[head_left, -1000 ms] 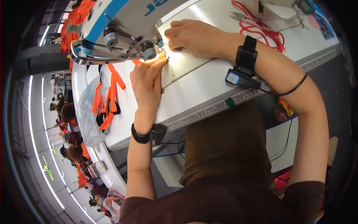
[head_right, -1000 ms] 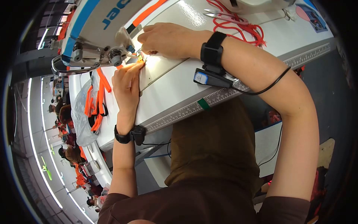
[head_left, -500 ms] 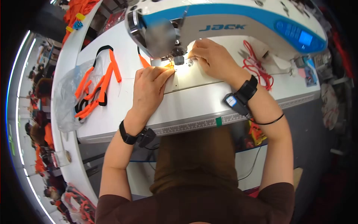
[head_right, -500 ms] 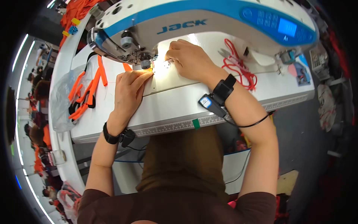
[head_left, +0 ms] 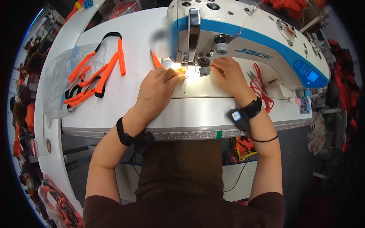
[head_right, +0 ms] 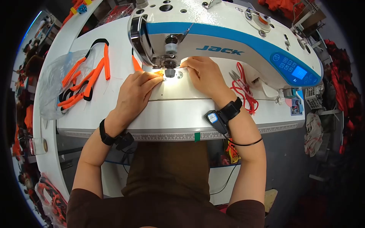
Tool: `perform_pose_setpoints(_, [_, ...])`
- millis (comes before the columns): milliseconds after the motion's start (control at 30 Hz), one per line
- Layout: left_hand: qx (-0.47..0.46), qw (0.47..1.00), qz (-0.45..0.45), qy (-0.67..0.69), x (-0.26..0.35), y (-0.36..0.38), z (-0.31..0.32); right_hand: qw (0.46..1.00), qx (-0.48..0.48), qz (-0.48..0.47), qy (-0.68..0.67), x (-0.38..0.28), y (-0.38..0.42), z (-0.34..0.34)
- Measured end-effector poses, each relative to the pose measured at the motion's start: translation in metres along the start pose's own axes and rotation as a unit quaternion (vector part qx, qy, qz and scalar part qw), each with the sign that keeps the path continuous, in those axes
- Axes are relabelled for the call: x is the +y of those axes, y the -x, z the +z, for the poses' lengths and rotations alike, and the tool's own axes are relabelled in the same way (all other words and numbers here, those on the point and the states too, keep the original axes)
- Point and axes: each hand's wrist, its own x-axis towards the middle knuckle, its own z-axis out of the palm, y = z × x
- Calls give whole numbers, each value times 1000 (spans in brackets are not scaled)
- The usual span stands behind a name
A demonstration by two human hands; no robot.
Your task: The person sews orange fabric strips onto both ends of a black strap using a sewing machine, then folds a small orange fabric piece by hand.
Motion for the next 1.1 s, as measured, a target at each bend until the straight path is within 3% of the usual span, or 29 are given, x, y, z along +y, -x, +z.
perform_pose_setpoints(1100, [-7, 999, -34, 34, -5, -4, 2, 1000, -10, -3, -1, 0, 0, -1])
